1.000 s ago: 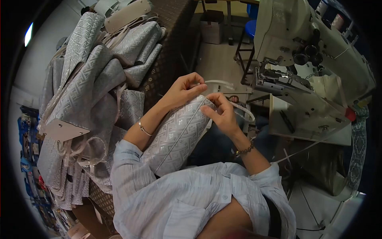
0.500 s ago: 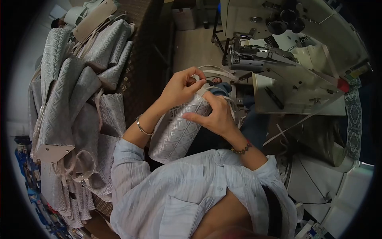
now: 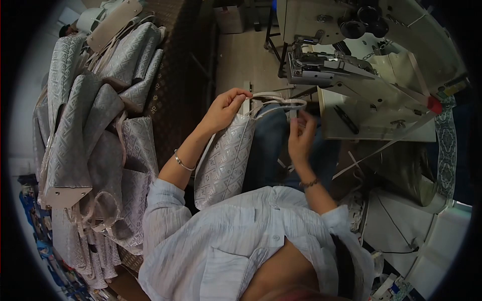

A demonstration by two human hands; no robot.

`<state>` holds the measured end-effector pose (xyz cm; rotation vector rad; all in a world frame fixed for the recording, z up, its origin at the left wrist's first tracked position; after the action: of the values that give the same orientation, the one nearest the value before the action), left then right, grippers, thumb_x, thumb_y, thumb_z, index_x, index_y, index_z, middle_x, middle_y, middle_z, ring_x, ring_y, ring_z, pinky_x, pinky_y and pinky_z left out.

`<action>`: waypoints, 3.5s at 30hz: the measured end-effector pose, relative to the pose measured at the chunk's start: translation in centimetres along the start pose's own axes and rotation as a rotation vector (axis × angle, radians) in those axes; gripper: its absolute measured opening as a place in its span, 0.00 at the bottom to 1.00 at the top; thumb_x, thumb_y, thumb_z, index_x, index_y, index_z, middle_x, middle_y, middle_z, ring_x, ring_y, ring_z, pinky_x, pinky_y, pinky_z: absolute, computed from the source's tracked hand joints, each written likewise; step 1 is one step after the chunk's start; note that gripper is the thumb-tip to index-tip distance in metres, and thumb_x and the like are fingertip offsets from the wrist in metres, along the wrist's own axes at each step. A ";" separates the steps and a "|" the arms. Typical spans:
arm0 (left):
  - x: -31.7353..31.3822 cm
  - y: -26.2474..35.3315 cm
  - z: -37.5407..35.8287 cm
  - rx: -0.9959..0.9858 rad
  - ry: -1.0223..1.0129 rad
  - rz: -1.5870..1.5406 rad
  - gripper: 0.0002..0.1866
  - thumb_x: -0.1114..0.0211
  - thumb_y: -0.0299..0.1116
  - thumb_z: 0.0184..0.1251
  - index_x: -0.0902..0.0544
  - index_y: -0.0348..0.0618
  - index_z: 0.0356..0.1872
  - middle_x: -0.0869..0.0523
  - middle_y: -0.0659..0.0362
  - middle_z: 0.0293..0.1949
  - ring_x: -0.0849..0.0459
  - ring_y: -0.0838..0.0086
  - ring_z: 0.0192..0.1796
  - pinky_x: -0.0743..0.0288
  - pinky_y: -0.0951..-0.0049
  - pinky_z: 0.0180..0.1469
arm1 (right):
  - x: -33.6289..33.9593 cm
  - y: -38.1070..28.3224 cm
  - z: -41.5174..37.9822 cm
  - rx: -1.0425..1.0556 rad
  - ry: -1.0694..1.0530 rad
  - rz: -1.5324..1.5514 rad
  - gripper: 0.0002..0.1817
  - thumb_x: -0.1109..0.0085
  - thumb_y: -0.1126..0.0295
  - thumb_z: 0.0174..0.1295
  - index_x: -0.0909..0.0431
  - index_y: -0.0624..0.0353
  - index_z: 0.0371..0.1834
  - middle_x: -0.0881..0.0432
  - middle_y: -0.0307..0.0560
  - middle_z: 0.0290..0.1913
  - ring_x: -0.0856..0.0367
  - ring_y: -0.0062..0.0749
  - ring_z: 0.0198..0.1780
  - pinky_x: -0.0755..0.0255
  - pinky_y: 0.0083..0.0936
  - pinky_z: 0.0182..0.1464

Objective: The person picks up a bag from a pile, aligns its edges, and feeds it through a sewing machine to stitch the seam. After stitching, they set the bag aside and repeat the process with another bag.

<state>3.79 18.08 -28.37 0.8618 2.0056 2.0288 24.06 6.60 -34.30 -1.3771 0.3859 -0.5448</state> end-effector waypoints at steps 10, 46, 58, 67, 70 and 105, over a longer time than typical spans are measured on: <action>-1.5 0.4 0.2 0.051 -0.234 -0.188 0.15 0.51 0.37 0.77 0.21 0.38 0.51 0.20 0.65 0.35 0.29 0.86 0.35 0.32 0.83 0.40 | -6.4 -8.9 -3.1 0.799 -0.519 -0.307 0.22 0.38 0.63 0.60 0.24 0.57 0.58 0.22 0.46 0.57 0.22 0.37 0.55 0.35 0.33 0.60; -3.0 7.1 5.4 0.195 -0.563 -0.201 0.16 0.38 0.40 0.70 0.18 0.36 0.45 0.29 0.71 0.22 0.40 0.89 0.23 0.48 0.85 0.23 | -2.9 -5.8 -1.1 -0.177 -0.598 0.210 0.14 0.44 0.67 0.68 0.26 0.64 0.25 0.33 0.31 0.19 0.39 0.11 0.24 0.42 0.17 0.26; -2.8 7.7 6.4 -0.210 -0.422 -0.710 0.20 0.52 0.41 0.78 0.19 0.34 0.38 0.18 0.61 0.32 0.23 0.81 0.34 0.27 0.81 0.39 | -3.1 -13.2 4.1 0.031 -0.610 0.249 0.12 0.44 0.66 0.69 0.24 0.62 0.29 0.33 0.27 0.22 0.38 0.10 0.27 0.43 0.13 0.30; -2.2 8.3 7.3 -0.305 -0.059 -0.209 0.20 0.48 0.39 0.76 0.26 0.38 0.23 0.28 0.67 0.19 0.34 0.85 0.25 0.40 0.79 0.26 | -2.3 -13.8 4.5 0.223 -0.335 0.226 0.17 0.32 0.66 0.59 0.23 0.59 0.48 0.21 0.38 0.40 0.23 0.19 0.37 0.29 0.18 0.40; -2.1 8.1 8.0 -0.328 -0.026 -0.152 0.20 0.47 0.40 0.75 0.26 0.38 0.23 0.30 0.67 0.18 0.35 0.84 0.23 0.41 0.78 0.25 | -2.2 -15.5 4.3 0.489 -0.298 -0.192 0.18 0.32 0.66 0.58 0.22 0.61 0.49 0.17 0.43 0.43 0.18 0.28 0.42 0.25 0.22 0.42; -1.7 17.5 16.8 -0.547 -0.469 0.555 0.11 0.39 0.29 0.62 0.19 0.36 0.44 0.14 0.48 0.37 0.15 0.61 0.39 0.24 0.65 0.44 | -1.9 -11.5 6.4 -0.167 -0.382 0.226 0.15 0.39 0.61 0.65 0.20 0.63 0.28 0.25 0.34 0.18 0.33 0.13 0.21 0.42 0.18 0.24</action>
<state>18.43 30.21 -13.18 1.6703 0.9594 2.1734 24.51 11.70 -21.99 -1.5368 0.2744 -0.0586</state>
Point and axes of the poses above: each hand's wrist, its own z-axis towards the middle knuckle, its own x-axis out of the back of the hand, y = z × x, the point moved 5 cm from there along z, towards the middle knuckle
